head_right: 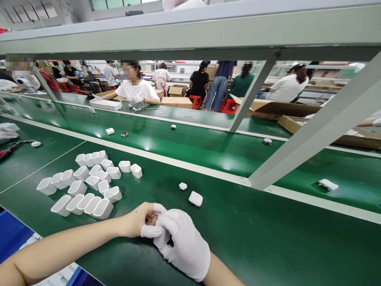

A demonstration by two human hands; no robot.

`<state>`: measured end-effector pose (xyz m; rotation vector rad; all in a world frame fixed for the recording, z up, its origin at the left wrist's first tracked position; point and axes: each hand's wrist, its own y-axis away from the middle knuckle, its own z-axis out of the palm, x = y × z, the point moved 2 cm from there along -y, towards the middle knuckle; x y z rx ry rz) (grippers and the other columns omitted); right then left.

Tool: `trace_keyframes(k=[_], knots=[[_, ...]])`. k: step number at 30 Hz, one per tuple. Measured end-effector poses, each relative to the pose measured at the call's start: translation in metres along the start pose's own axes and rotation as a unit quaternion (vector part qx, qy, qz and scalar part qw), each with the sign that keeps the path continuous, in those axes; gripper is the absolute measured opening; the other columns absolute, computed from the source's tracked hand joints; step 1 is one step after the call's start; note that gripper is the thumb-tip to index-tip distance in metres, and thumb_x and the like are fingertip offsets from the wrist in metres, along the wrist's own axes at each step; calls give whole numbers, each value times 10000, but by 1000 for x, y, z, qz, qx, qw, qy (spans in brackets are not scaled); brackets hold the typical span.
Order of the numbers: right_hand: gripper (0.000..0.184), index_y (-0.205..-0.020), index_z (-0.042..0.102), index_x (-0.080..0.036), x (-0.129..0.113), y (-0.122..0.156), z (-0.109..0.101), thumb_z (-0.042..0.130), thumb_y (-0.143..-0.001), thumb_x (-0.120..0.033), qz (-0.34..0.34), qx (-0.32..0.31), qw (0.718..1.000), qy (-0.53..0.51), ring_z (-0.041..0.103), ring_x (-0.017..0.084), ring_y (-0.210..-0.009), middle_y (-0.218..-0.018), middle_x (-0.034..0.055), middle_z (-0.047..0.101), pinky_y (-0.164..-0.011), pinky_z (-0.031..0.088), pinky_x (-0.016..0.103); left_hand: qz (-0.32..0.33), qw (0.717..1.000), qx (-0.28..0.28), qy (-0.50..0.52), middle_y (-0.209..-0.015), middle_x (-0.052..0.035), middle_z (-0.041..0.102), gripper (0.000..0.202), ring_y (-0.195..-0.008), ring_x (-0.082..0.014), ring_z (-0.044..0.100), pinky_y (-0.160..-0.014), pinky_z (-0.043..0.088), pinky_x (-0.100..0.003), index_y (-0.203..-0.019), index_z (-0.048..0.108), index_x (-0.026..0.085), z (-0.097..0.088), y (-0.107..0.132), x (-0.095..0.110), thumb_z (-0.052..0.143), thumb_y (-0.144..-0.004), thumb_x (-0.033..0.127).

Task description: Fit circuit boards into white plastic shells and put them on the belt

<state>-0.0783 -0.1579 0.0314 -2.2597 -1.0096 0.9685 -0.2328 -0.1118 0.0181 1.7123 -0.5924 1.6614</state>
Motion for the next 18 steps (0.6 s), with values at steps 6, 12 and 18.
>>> trace_keyframes(k=[6,12,18], knots=[[132,-852,465,-208,-4,-2,1,525,-811,-97,12,-25,1000,0,517,149,-694,-737,4,532,-632,469,299,-21,998,-12,-55,-532,97,364,227,-494,-55,277,-448,220,-179,-813,602,141,2,0,-3,704,-616,189],[151,-714,383,-209,-4,1,7,482,-793,-128,35,-46,998,29,461,136,-601,-654,-7,483,-532,408,265,-20,995,-32,-90,-541,91,368,265,-514,-65,294,-454,225,-189,-789,598,143,0,-1,-11,749,-588,227],[152,-973,487,-227,4,-3,2,551,-850,-166,-8,61,998,34,596,181,-767,-833,31,590,-664,517,326,23,996,-7,87,-728,43,533,479,-627,-83,456,-570,345,-199,-928,525,160,0,-5,-4,843,-576,228]])
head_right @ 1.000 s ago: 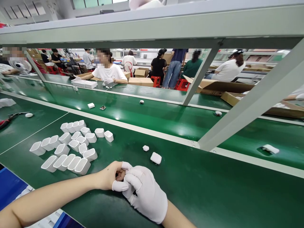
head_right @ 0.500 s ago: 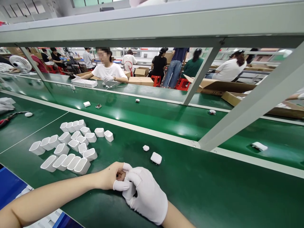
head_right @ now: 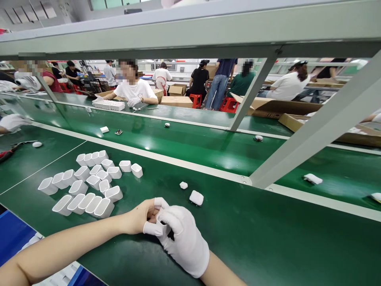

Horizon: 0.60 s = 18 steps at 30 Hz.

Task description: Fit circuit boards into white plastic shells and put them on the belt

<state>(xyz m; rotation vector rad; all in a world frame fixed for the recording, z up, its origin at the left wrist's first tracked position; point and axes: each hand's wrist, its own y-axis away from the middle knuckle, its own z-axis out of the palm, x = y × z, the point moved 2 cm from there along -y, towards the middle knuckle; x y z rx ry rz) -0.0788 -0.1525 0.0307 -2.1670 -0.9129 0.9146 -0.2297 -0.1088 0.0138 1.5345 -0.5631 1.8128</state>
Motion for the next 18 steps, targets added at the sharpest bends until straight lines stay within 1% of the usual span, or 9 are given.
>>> trace_keyframes(k=[2,3,5,9,13,16,18], knots=[[288,-1103,466,-203,4,0,-4,590,-844,-178,10,62,997,35,612,210,-890,-961,79,593,-746,537,355,30,998,5,53,-783,28,552,533,-689,-96,509,-623,380,-212,-938,496,170,-1,-1,4,872,-566,240],[334,-1133,457,-186,5,0,-6,611,-837,-186,19,81,995,53,611,219,-921,-1001,99,584,-773,538,366,40,997,8,65,-813,19,561,554,-712,-102,526,-645,393,-220,-941,489,174,-1,-1,5,883,-559,244],[373,-1148,453,-172,8,2,-7,639,-825,-187,22,84,994,70,610,223,-936,-1027,111,576,-800,536,381,47,996,16,69,-847,9,570,576,-730,-106,542,-667,407,-231,-941,485,177,-3,0,7,899,-547,254],[358,-1133,471,-179,7,3,-7,616,-809,-127,-27,55,995,75,605,218,-948,-1017,99,585,-792,538,378,38,998,17,44,-797,26,557,586,-684,-94,521,-638,393,-227,-932,496,173,-3,0,8,908,-529,279],[299,-1078,482,-193,2,-5,-10,595,-807,-136,-64,42,992,96,608,222,-928,-966,76,629,-771,531,380,38,999,12,14,-740,52,526,535,-643,-82,494,-627,393,-225,-918,495,172,0,2,10,881,-557,258],[178,-999,489,-218,-4,-12,-10,527,-842,-145,-90,-12,992,83,612,195,-794,-868,31,667,-681,510,349,38,999,-7,-10,-717,66,502,475,-637,-75,475,-631,395,-220,-923,492,171,3,4,9,833,-592,189],[126,-949,496,-226,-5,-14,-10,512,-849,-151,-80,-47,994,65,601,178,-737,-821,7,672,-643,490,330,35,999,-8,-20,-720,69,498,461,-639,-73,468,-634,394,-219,-926,493,172,3,4,7,816,-597,172]])
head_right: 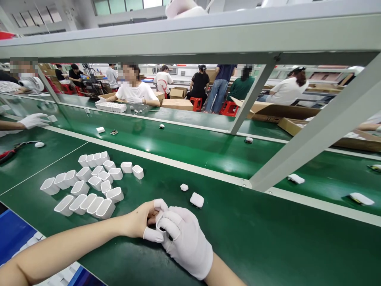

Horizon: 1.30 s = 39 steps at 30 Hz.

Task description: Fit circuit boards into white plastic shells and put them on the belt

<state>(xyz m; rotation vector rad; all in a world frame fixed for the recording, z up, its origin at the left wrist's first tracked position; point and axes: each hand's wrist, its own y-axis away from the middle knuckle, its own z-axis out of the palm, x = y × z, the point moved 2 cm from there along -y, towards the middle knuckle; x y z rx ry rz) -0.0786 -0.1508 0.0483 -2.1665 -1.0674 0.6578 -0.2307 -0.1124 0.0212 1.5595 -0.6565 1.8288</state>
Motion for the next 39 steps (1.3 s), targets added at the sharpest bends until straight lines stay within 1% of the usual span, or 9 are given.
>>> trace_keyframes(k=[7,13,16,20,23,26,33,36,39], knots=[[195,-984,519,-202,2,8,4,528,-811,-113,17,-24,999,-16,587,199,-849,-883,28,655,-734,486,350,-19,1000,11,-16,-750,60,500,416,-652,-78,461,-630,378,-216,-884,479,170,0,-2,-12,772,-590,129],[219,-877,495,-213,-5,11,6,519,-720,-63,43,-49,994,-85,549,176,-740,-744,-8,585,-676,468,331,-42,997,-19,-58,-726,57,478,374,-656,-93,449,-635,400,-233,-829,479,161,-2,1,-24,753,-577,126],[188,-802,454,-218,-4,12,10,501,-702,-65,58,-55,993,-88,519,167,-693,-722,-13,557,-641,447,328,-43,997,-31,-59,-745,50,490,368,-667,-93,454,-642,397,-233,-843,489,156,-1,1,-20,759,-594,140],[210,-910,477,-227,2,13,13,503,-763,-79,81,24,994,-74,526,155,-686,-800,3,572,-626,457,316,-9,1000,2,-29,-725,70,467,387,-646,-73,433,-639,383,-212,-930,497,168,1,0,-4,751,-640,122],[329,-1087,472,-216,6,14,12,530,-789,-89,88,86,992,-33,588,185,-836,-942,51,588,-716,506,342,32,999,18,-3,-720,72,482,434,-640,-70,443,-643,392,-208,-956,491,171,2,-1,7,775,-634,112],[352,-1138,468,-193,8,14,7,547,-801,-126,89,112,989,23,593,213,-919,-1030,92,578,-751,521,366,50,998,21,17,-723,68,492,477,-635,-70,451,-641,398,-208,-968,489,172,3,0,10,801,-614,108],[140,-879,491,-201,-3,1,6,450,-858,-68,-31,27,999,7,516,147,-624,-744,8,608,-553,416,292,19,1000,14,-9,-698,72,455,467,-644,-78,426,-636,382,-213,-918,513,166,5,2,6,831,-577,136],[153,-853,498,-187,-7,5,8,437,-848,-47,-31,4,999,-9,525,158,-671,-739,19,597,-582,420,295,-4,1000,1,-17,-689,75,449,499,-631,-76,406,-609,360,-206,-910,530,163,4,3,3,862,-537,157],[131,-895,498,-184,-7,13,8,463,-838,-71,9,-1,999,-54,543,159,-743,-801,25,602,-661,446,305,-26,1000,-14,-1,-680,75,455,512,-620,-74,408,-602,365,-204,-868,530,160,4,2,-1,882,-497,164]])
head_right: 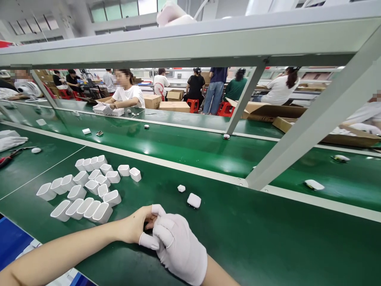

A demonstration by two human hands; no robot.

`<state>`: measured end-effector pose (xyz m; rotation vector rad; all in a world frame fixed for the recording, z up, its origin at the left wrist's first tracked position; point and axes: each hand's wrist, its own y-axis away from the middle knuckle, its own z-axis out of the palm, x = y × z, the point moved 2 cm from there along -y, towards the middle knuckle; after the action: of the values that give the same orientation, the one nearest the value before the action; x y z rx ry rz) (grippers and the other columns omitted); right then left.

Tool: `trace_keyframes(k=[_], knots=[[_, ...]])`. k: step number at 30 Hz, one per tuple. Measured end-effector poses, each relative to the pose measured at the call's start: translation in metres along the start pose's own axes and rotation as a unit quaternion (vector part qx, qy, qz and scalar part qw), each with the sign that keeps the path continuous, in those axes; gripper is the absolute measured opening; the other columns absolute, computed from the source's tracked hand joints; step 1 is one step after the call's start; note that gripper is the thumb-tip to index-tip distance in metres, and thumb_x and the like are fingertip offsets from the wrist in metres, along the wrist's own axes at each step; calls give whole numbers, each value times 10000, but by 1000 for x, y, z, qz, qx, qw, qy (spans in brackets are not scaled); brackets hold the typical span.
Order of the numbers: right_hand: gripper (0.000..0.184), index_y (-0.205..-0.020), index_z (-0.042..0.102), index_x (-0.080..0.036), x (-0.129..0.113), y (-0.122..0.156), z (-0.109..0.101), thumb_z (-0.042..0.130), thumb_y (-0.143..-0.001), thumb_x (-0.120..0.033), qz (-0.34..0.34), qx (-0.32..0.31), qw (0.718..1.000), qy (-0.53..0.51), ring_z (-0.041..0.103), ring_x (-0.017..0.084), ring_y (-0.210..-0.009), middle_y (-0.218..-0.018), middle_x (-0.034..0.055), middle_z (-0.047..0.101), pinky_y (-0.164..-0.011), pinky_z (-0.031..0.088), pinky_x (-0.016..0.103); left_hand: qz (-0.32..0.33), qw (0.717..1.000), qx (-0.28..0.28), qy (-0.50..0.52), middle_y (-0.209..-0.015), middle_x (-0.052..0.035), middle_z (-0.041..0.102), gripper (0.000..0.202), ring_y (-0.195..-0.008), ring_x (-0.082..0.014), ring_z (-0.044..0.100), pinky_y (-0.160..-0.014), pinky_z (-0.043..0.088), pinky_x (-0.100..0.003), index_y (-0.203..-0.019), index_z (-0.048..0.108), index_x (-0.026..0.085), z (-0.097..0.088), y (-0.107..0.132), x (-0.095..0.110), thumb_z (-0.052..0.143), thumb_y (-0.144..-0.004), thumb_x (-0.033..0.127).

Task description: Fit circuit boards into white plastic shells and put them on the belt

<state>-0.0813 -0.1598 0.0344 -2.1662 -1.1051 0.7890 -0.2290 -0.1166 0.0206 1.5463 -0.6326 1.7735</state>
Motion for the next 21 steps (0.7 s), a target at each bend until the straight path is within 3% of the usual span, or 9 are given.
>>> trace_keyframes(k=[6,11,14,17,21], knots=[[154,-832,464,-198,1,1,-2,516,-764,-71,50,-19,998,-40,506,142,-693,-732,-5,552,-673,432,297,-17,999,-4,33,-675,64,498,412,-614,-76,448,-606,389,-202,-852,511,153,1,-3,-11,813,-571,145],[187,-750,433,-203,-2,1,2,479,-687,-33,73,-52,995,-42,461,140,-645,-685,-12,518,-626,406,289,-46,998,-29,39,-754,19,572,527,-680,-107,506,-631,398,-214,-831,515,142,1,-3,-16,891,-465,179],[167,-763,445,-207,1,4,4,520,-722,-63,102,-31,993,-56,486,148,-668,-704,-11,526,-636,419,298,-45,999,1,19,-725,26,548,497,-642,-98,484,-602,374,-211,-865,534,138,-2,-4,-18,880,-522,236],[164,-841,478,-214,10,6,4,605,-761,-149,212,6,972,-103,539,154,-717,-773,-4,554,-674,464,311,-15,999,49,5,-764,16,530,468,-656,-97,474,-618,371,-220,-994,573,134,-7,-6,-19,820,-646,326],[320,-984,508,-214,22,12,7,689,-727,-281,354,28,922,-156,599,183,-789,-900,24,601,-733,511,344,-9,999,52,5,-833,-10,552,504,-673,-99,484,-616,382,-217,-1090,577,139,-9,-9,-16,769,-708,407]])
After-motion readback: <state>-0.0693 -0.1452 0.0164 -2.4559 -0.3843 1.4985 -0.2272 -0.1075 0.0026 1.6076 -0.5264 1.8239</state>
